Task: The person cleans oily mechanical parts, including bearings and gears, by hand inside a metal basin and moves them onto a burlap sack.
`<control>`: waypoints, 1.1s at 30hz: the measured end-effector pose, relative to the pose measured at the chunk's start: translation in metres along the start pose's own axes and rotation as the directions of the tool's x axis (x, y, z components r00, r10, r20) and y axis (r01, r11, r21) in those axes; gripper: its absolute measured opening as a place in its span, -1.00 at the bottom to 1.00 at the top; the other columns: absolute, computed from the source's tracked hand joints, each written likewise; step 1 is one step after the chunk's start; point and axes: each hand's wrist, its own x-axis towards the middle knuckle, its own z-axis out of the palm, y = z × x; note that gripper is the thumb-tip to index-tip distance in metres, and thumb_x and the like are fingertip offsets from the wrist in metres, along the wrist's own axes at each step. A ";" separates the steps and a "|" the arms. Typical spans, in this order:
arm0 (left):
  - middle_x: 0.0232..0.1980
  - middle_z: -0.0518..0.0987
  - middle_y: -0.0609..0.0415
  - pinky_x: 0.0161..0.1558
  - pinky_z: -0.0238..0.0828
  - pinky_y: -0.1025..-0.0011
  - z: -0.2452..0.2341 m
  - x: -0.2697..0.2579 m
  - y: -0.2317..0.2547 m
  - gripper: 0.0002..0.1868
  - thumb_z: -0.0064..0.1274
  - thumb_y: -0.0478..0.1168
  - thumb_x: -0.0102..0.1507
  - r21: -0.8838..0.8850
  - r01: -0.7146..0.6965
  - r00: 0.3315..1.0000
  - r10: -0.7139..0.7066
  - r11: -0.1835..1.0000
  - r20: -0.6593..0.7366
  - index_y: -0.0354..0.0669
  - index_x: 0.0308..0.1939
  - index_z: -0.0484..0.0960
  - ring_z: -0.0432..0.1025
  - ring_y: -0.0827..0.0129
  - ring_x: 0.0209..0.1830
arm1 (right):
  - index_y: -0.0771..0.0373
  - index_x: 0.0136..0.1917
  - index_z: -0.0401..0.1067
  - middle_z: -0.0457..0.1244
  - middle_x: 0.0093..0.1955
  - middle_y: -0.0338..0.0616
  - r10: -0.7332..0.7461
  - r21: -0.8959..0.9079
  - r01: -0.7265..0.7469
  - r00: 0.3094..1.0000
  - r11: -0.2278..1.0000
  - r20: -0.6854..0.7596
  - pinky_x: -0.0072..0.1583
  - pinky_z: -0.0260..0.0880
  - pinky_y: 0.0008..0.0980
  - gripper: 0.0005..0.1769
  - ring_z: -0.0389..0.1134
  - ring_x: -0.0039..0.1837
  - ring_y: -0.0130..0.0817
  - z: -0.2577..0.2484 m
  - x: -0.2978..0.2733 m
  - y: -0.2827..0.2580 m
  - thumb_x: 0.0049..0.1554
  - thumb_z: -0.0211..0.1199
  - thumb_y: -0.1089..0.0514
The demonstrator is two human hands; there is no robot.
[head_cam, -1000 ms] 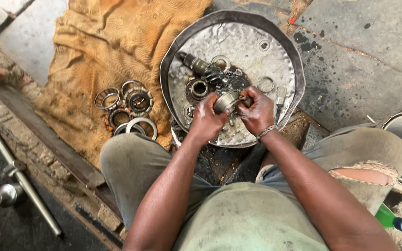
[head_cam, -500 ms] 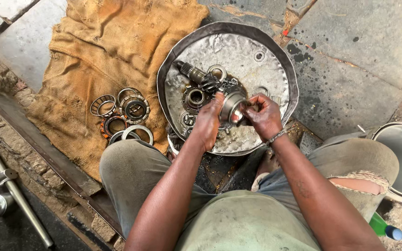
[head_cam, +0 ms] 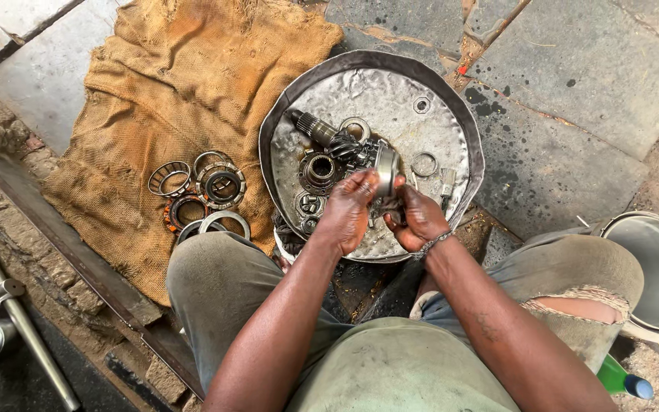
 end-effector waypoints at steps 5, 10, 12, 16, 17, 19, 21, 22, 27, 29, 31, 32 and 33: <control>0.11 0.61 0.08 0.33 0.28 0.13 -0.008 0.008 -0.004 -0.57 0.17 -0.26 0.20 -0.068 -0.063 0.997 0.066 0.996 0.035 -0.19 0.16 0.57 0.40 0.33 0.19 | 0.17 0.07 0.42 0.34 -0.22 -0.18 0.007 -0.031 -0.005 0.998 0.999 0.068 -0.29 0.44 -0.35 -0.61 0.39 -0.25 -0.36 0.023 -0.028 -0.025 0.05 0.35 -0.04; 0.24 0.54 0.12 0.45 0.10 0.34 -0.013 0.011 -0.005 -0.48 0.13 -0.22 0.27 -0.030 -0.037 0.995 0.034 0.999 -0.093 -0.20 0.31 0.43 0.34 0.43 0.30 | 0.21 0.16 0.41 0.39 -0.12 -0.12 -0.094 -0.080 0.089 0.994 0.993 -0.058 -0.10 0.63 -0.31 -0.61 0.49 -0.15 -0.35 0.059 -0.064 -0.067 0.16 0.17 -0.04; 0.24 0.53 0.10 0.45 0.07 0.33 -0.013 0.007 -0.006 -0.46 0.12 -0.18 0.28 -0.009 -0.007 0.998 0.006 1.000 -0.064 -0.24 0.32 0.42 0.33 0.43 0.31 | 0.24 0.13 0.49 0.37 -0.14 -0.12 -0.171 -0.369 0.162 0.985 0.915 0.010 -0.18 0.54 -0.45 -0.66 0.39 -0.23 -0.42 0.070 -0.061 -0.080 0.19 0.23 0.01; 0.17 0.57 0.02 0.41 0.12 0.29 -0.012 0.005 -0.011 -0.47 0.13 -0.14 0.27 0.057 -0.021 1.000 0.020 0.998 0.020 -0.29 0.28 0.47 0.37 0.36 0.25 | 0.19 0.00 0.49 0.38 -0.21 -0.06 -0.319 -0.743 0.208 0.948 0.636 -0.008 -0.38 0.44 -0.52 -0.83 0.37 -0.38 -0.35 0.086 -0.048 -0.092 0.12 0.26 0.16; 0.16 0.58 0.02 0.39 0.14 0.29 -0.012 0.006 -0.012 -0.48 0.14 -0.14 0.26 0.087 -0.020 1.000 0.018 0.996 0.023 -0.28 0.26 0.48 0.38 0.36 0.23 | 0.20 -0.04 0.52 0.40 -0.22 -0.10 -0.365 -0.797 0.220 0.931 0.563 -0.001 -0.37 0.41 -0.56 -0.86 0.36 -0.36 -0.41 0.090 -0.043 -0.093 0.10 0.29 0.17; 0.11 0.58 0.04 0.37 0.19 0.28 -0.012 0.005 -0.016 -0.52 0.11 -0.12 0.31 0.104 -0.040 0.997 0.034 0.994 0.064 -0.31 0.25 0.52 0.38 0.38 0.16 | 0.23 -0.13 0.60 0.44 -0.24 -0.18 -0.452 -0.887 0.228 0.892 0.402 0.025 -0.34 0.36 -0.64 -0.91 0.34 -0.33 -0.53 0.096 -0.033 -0.089 0.07 0.36 0.20; 0.08 0.58 0.08 0.34 0.21 0.29 -0.013 0.006 -0.020 -0.55 0.10 -0.12 0.34 0.109 -0.048 0.997 0.040 0.993 0.069 -0.30 0.23 0.54 0.37 0.43 0.12 | 0.18 -0.15 0.61 0.42 -0.27 -0.21 -0.466 -0.937 0.265 0.875 0.230 0.133 -0.36 0.33 -0.61 -0.93 0.33 -0.36 -0.56 0.093 -0.032 -0.084 0.08 0.37 0.18; 0.07 0.58 0.11 0.33 0.21 0.32 -0.013 0.008 -0.021 -0.57 0.10 -0.13 0.33 0.105 -0.047 0.998 0.041 0.993 0.054 -0.28 0.23 0.54 0.38 0.46 0.11 | 0.15 -0.15 0.62 0.40 -0.29 -0.22 -0.463 -0.949 0.281 0.866 0.139 0.189 -0.37 0.31 -0.59 -0.94 0.33 -0.37 -0.57 0.093 -0.032 -0.080 0.09 0.37 0.16; -0.01 0.59 0.09 0.25 0.28 0.30 -0.017 0.010 -0.021 -0.71 0.08 -0.20 0.35 0.096 -0.078 0.997 0.077 0.992 0.009 -0.28 0.10 0.61 0.37 0.45 0.00 | 0.13 -0.13 0.62 0.41 -0.33 -0.22 -0.465 -0.957 0.257 0.869 0.134 0.168 -0.36 0.24 -0.54 -0.85 0.28 -0.40 -0.55 0.095 -0.036 -0.060 0.14 0.33 0.05; -0.01 0.62 0.04 0.26 0.34 0.29 -0.014 0.009 -0.017 -0.79 0.07 -0.24 0.32 0.019 -0.107 0.994 0.107 0.994 0.004 -0.28 -0.02 0.63 0.42 0.42 0.01 | 0.10 -0.11 0.64 0.40 -0.28 -0.21 -0.489 -0.964 0.256 0.852 0.075 0.188 -0.35 0.20 -0.53 -0.82 0.26 -0.36 -0.48 0.091 -0.038 -0.045 0.19 0.30 0.03; -0.06 0.63 0.01 0.20 0.40 0.27 -0.009 0.007 -0.007 -0.82 0.03 -0.24 0.32 -0.081 -0.052 0.997 0.047 0.995 -0.064 -0.25 -0.07 0.62 0.44 0.36 -0.06 | 0.09 -0.08 0.65 0.36 -0.24 -0.16 -0.559 -0.945 0.305 0.766 -0.121 0.318 -0.33 0.16 -0.53 -0.79 0.26 -0.30 -0.38 0.084 -0.042 -0.027 0.27 0.26 0.02; -0.08 0.63 0.00 0.17 0.42 0.26 -0.006 0.004 -0.001 -0.83 0.01 -0.24 0.32 -0.133 -0.030 0.995 0.017 0.991 -0.098 -0.23 -0.09 0.62 0.45 0.32 -0.09 | 0.07 -0.04 0.64 0.35 -0.22 -0.17 -0.567 -0.937 0.316 0.750 -0.148 0.342 -0.34 0.19 -0.52 -0.83 0.27 -0.31 -0.37 0.079 -0.044 -0.021 0.25 0.27 0.05; -0.11 0.61 0.00 0.14 0.42 0.26 -0.004 0.001 0.004 -0.82 -0.01 -0.23 0.35 -0.160 -0.046 0.996 0.033 0.986 -0.080 -0.23 -0.07 0.60 0.45 0.32 -0.11 | 0.04 0.00 0.64 0.34 -0.19 -0.18 -0.573 -0.929 0.327 0.733 -0.175 0.366 -0.34 0.21 -0.50 -0.86 0.28 -0.31 -0.36 0.075 -0.045 -0.016 0.23 0.28 0.07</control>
